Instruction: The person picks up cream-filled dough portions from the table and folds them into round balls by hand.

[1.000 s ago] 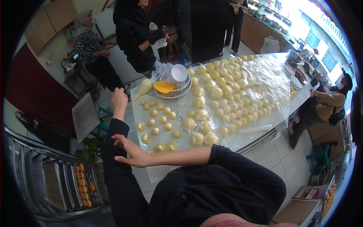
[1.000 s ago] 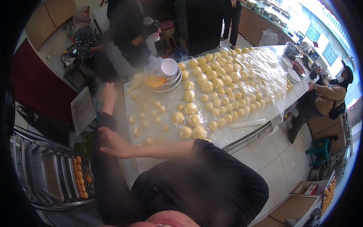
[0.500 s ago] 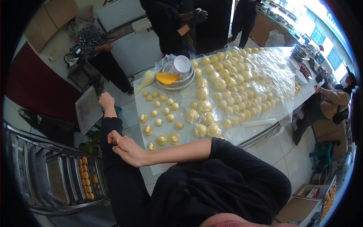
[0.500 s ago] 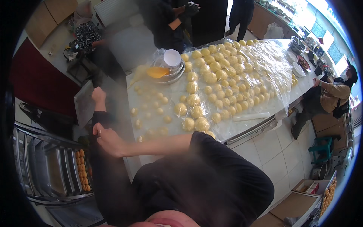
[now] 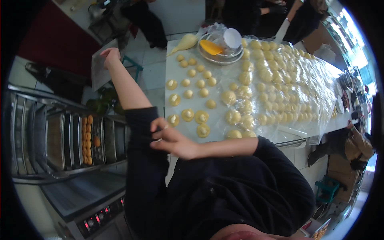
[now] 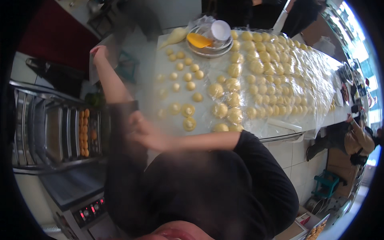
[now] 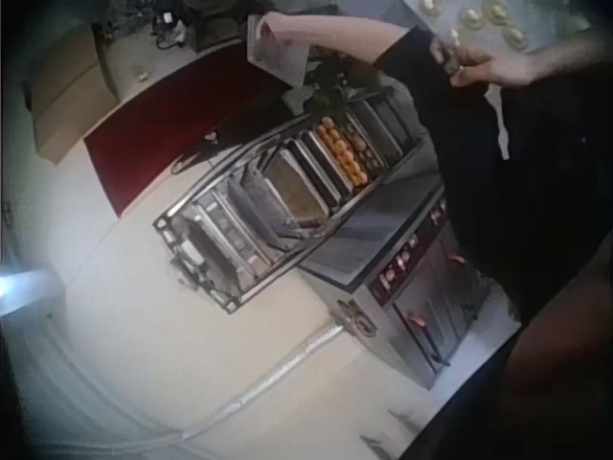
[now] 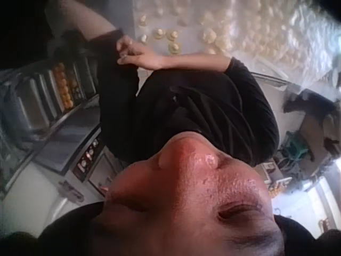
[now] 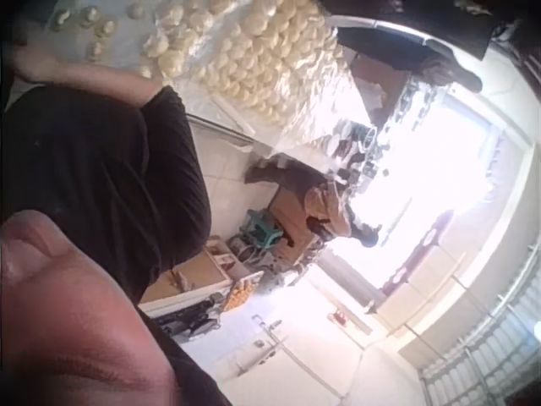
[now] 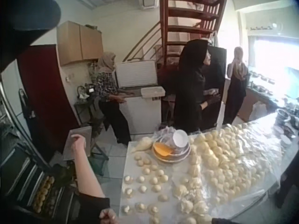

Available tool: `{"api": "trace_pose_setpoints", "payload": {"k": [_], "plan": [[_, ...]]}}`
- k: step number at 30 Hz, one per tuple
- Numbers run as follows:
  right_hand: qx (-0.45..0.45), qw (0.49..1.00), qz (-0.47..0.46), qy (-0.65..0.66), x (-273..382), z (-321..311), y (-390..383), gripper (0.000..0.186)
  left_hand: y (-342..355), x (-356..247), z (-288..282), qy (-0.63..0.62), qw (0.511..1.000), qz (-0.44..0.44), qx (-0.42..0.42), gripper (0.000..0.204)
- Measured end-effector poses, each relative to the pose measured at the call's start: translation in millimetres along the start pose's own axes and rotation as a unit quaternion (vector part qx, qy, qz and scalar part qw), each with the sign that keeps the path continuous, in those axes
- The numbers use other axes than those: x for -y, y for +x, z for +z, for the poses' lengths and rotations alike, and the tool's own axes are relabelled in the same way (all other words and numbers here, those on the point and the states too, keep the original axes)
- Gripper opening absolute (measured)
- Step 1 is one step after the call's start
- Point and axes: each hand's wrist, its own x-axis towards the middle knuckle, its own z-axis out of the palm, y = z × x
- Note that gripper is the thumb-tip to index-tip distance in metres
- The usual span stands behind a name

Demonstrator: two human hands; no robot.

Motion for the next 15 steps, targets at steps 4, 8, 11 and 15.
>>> {"api": "trace_pose_setpoints", "payload": {"k": [4,8,11,15], "plan": [[0.12,0.969,0.215,-0.011,-41,-34,-17,0.029,-146,-121,25,0.373,0.761,0.065,0.527,0.013],[0.019,0.944,0.138,-0.299,-62,-87,36,0.05,-183,-187,-35,0.55,0.678,0.169,0.456,0.01],[0.033,0.907,0.064,-0.415,-90,-94,87,0.054,-185,-214,-69,0.63,0.686,0.199,0.306,0.01],[0.171,0.834,-0.038,-0.523,-129,-89,143,0.059,-189,-244,-85,0.641,0.676,0.242,0.272,0.011]]}}
